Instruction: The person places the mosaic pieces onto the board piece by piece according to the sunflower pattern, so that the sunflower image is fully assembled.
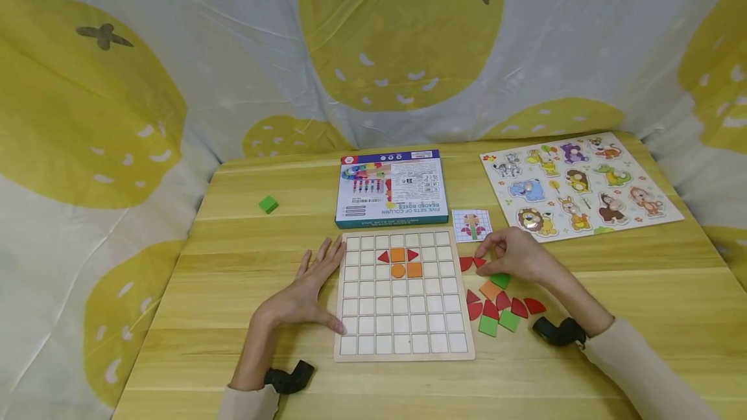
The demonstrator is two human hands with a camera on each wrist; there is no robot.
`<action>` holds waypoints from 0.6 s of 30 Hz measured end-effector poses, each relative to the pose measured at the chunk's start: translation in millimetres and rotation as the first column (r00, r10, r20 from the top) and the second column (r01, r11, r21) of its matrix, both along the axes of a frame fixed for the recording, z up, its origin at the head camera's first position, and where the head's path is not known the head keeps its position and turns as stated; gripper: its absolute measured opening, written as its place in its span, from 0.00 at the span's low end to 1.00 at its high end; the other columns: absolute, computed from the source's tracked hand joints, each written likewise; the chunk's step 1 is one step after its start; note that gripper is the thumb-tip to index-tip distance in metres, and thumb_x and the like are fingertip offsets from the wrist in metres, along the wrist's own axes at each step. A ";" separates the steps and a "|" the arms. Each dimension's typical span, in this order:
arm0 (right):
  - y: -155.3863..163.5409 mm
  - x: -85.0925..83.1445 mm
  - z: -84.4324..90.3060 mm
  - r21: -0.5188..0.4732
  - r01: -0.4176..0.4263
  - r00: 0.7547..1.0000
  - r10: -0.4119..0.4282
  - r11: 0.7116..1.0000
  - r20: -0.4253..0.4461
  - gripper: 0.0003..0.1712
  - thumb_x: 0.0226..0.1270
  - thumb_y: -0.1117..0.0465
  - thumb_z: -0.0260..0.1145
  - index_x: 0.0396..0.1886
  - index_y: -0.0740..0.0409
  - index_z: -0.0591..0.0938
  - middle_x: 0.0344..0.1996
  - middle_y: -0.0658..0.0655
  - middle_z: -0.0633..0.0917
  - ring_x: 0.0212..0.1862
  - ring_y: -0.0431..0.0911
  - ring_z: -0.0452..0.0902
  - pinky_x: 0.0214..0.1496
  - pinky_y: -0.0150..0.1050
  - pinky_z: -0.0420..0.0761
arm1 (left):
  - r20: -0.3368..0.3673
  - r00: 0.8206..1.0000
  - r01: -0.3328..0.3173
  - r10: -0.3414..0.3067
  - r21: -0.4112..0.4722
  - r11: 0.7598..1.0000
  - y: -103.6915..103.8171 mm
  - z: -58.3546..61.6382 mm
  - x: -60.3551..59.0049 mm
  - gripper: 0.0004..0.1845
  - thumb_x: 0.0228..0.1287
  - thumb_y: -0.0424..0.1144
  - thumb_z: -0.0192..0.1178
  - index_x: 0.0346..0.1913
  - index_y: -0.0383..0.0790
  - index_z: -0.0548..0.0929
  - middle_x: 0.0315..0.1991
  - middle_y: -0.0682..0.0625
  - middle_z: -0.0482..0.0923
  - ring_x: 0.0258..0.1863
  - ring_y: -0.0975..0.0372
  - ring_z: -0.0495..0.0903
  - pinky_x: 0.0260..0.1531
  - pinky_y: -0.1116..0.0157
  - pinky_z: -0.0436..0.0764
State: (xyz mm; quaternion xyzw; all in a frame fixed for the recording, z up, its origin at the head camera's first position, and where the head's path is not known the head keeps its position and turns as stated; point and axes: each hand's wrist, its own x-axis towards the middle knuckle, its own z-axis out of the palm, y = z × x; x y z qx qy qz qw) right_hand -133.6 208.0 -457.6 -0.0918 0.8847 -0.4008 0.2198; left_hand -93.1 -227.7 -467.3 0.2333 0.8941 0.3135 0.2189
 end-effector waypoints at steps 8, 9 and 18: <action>-0.7 2.3 6.5 0.024 -0.008 0.999 0.009 1.000 -0.054 0.10 0.56 0.60 0.81 0.37 0.57 0.91 0.13 0.46 0.63 0.18 0.40 0.57 0.21 0.30 0.56 | -0.004 1.000 0.002 -0.002 -0.002 1.000 0.1 1.5 -0.4 0.82 0.32 0.55 0.87 0.85 0.42 0.38 0.86 0.47 0.29 0.85 0.48 0.25 0.80 0.39 0.24; -2.6 3.7 7.2 0.007 -0.003 0.998 0.004 1.000 -0.058 0.10 0.57 0.60 0.81 0.38 0.57 0.92 0.13 0.46 0.62 0.19 0.39 0.56 0.21 0.31 0.56 | -0.005 1.000 0.002 -0.002 0.000 1.000 0.0 1.5 -0.4 0.82 0.32 0.55 0.87 0.85 0.42 0.38 0.86 0.47 0.29 0.85 0.48 0.25 0.80 0.39 0.24; -56.0 20.0 17.2 -0.067 -0.043 0.999 0.041 0.997 -0.032 0.08 0.57 0.61 0.81 0.37 0.53 0.92 0.14 0.47 0.61 0.20 0.42 0.57 0.22 0.31 0.56 | 0.000 1.000 0.005 -0.005 0.007 1.000 -0.5 1.6 1.0 0.81 0.34 0.54 0.87 0.85 0.42 0.38 0.86 0.46 0.30 0.85 0.47 0.25 0.80 0.38 0.24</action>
